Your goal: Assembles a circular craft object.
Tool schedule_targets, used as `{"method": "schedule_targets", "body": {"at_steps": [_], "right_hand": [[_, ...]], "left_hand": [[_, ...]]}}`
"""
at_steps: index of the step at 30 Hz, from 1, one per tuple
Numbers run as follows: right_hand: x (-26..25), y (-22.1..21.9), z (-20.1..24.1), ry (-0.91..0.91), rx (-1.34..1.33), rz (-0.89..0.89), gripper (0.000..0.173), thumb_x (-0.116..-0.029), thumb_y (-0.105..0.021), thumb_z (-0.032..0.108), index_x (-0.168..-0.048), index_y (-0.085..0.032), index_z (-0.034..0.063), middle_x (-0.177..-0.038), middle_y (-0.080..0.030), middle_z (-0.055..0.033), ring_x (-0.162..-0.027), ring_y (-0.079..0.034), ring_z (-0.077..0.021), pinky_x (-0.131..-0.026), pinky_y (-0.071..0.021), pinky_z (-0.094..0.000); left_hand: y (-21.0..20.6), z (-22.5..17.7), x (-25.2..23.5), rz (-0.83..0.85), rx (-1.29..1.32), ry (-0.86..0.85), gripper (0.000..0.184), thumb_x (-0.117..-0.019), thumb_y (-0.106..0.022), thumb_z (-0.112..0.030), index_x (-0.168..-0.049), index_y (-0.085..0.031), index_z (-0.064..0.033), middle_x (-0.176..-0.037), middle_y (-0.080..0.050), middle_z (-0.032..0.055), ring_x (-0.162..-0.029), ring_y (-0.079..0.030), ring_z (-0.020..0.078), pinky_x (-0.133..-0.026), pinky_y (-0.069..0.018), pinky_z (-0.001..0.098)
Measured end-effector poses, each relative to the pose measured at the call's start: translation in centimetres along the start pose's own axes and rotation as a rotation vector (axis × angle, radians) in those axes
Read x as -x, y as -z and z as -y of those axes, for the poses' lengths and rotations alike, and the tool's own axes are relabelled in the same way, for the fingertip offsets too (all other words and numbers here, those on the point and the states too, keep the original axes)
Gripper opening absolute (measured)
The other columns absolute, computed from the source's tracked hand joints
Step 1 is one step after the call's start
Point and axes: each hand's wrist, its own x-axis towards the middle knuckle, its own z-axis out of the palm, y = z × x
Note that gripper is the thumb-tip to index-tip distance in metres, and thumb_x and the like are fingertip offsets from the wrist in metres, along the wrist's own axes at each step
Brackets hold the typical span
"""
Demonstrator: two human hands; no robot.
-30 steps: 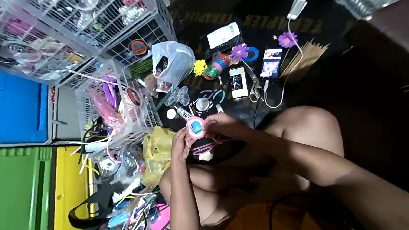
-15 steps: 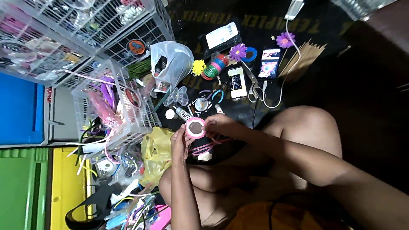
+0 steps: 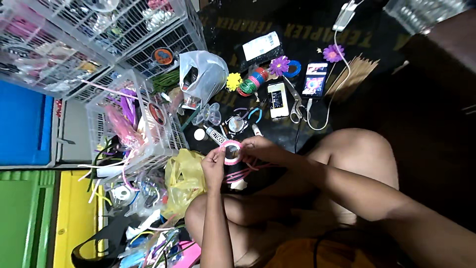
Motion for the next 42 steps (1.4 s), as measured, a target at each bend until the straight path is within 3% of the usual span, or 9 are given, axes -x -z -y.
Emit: {"method": "schedule_targets", "body": {"at_steps": [5,9,14,17,20,25,37,39,42], "right_hand": [[-0.1,0.1,0.3,-0.013,0.041,-0.007,0.02,-0.1049,-0.059,0.014,-0.108,-0.066,-0.0035,-0.081,-0.07,-0.005,-0.07,-0.067,-0.0046,-0.07,-0.0578,-0.022],[-0.1,0.0,-0.1,0.027,0.041,0.033,0.019,-0.1049,-0.059,0.014,-0.107,-0.067,-0.0027,-0.081,-0.07,-0.0038,-0.07,-0.067,-0.004,-0.069,-0.058,-0.0215],[-0.2,0.1,-0.1,0.018,0.062,0.025,0.019,-0.1043,-0.06,0.014,-0.107,-0.067,-0.0033,-0.082,-0.069,-0.0042,-0.07,-0.067,-0.0039,-0.07,-0.0574,-0.0212],[-0.2,0.3,0.2,0.013,0.064,0.004,0.019,-0.1042,-0.06,0.014,-0.109,-0.067,-0.0032,-0.083,-0.07,-0.0054,-0.071,-0.067,-0.0053,-0.07,-0.0576,-0.0224],[-0.2,0.5,-0.1,0.052,0.073,0.004,0.019,-0.1041,-0.06,0.014,-0.108,-0.067,-0.0036,-0.081,-0.069,-0.0053,-0.069,-0.066,-0.0056,-0.069,-0.0577,-0.023],[-0.2,0.5,-0.1,0.059,0.087,0.0,0.018,-0.1042,-0.06,0.014,-0.105,-0.068,-0.0026,-0.078,-0.069,-0.0041,-0.067,-0.066,-0.005,-0.068,-0.0572,-0.0224],[-0.3,0.4,-0.3,0.081,0.087,-0.071,0.019,-0.1049,-0.059,0.016,-0.108,-0.067,-0.0013,-0.076,-0.067,-0.0056,-0.062,-0.065,-0.0073,-0.063,-0.0577,-0.024],[-0.4,0.0,-0.5,0.045,0.051,-0.085,0.019,-0.1052,-0.059,0.016,-0.109,-0.066,-0.0011,-0.079,-0.068,-0.0067,-0.066,-0.067,-0.009,-0.066,-0.0589,-0.0257],[-0.3,-0.6,-0.4,-0.014,-0.046,-0.101,0.019,-0.1056,-0.058,0.015,-0.113,-0.062,-0.0026,-0.086,-0.069,-0.008,-0.075,-0.07,-0.0101,-0.073,-0.0605,-0.0272]], "left_hand": [[0.3,0.5,-0.5,0.007,0.103,0.043,0.041,-0.1082,-0.046,-0.019,-0.074,-0.066,-0.0089,-0.061,-0.063,-0.0054,-0.056,-0.06,0.0026,-0.057,-0.0537,0.0229],[-0.1,0.1,-0.2,-0.006,-0.025,0.031,0.015,-0.0956,-0.07,-0.009,-0.083,-0.074,-0.0024,-0.066,-0.069,-0.0009,-0.058,-0.064,0.0026,-0.06,-0.0556,0.0223],[0.3,0.0,-0.1,0.094,0.037,0.051,0.004,-0.0899,-0.074,-0.003,-0.093,-0.073,-0.0004,-0.076,-0.073,0.001,-0.068,-0.069,0.0051,-0.067,-0.0591,0.0238],[0.6,-0.4,0.0,0.175,0.139,0.099,0.032,-0.0841,-0.077,0.005,-0.114,-0.067,0.0041,-0.095,-0.077,0.0075,-0.086,-0.075,0.0128,-0.082,-0.0633,0.0301],[0.8,-0.1,0.0,0.137,0.159,0.072,0.029,-0.0905,-0.071,0.003,-0.119,-0.065,0.0049,-0.095,-0.077,0.0065,-0.084,-0.074,0.0109,-0.081,-0.0624,0.0292],[1.1,0.7,-0.3,0.057,0.208,0.085,0.023,-0.1041,-0.052,-0.006,-0.102,-0.074,0.0007,-0.078,-0.072,0.0006,-0.066,-0.066,0.0058,-0.065,-0.0574,0.0241],[1.5,-0.6,-0.5,0.113,0.665,0.741,0.021,-0.1073,-0.039,-0.008,-0.113,-0.058,-0.0004,-0.092,-0.072,0.0123,-0.081,-0.073,0.0203,-0.078,-0.0625,0.0344],[1.0,-0.5,-0.4,0.061,0.639,0.666,0.021,-0.1062,-0.043,-0.004,-0.118,-0.059,0.0015,-0.096,-0.071,0.0131,-0.084,-0.073,0.0211,-0.081,-0.0621,0.0356],[-0.4,0.1,0.3,-0.066,0.294,0.237,0.026,-0.0959,-0.062,0.006,-0.121,-0.059,0.0039,-0.094,-0.074,0.0097,-0.08,-0.072,0.0142,-0.076,-0.0613,0.0311]]}}
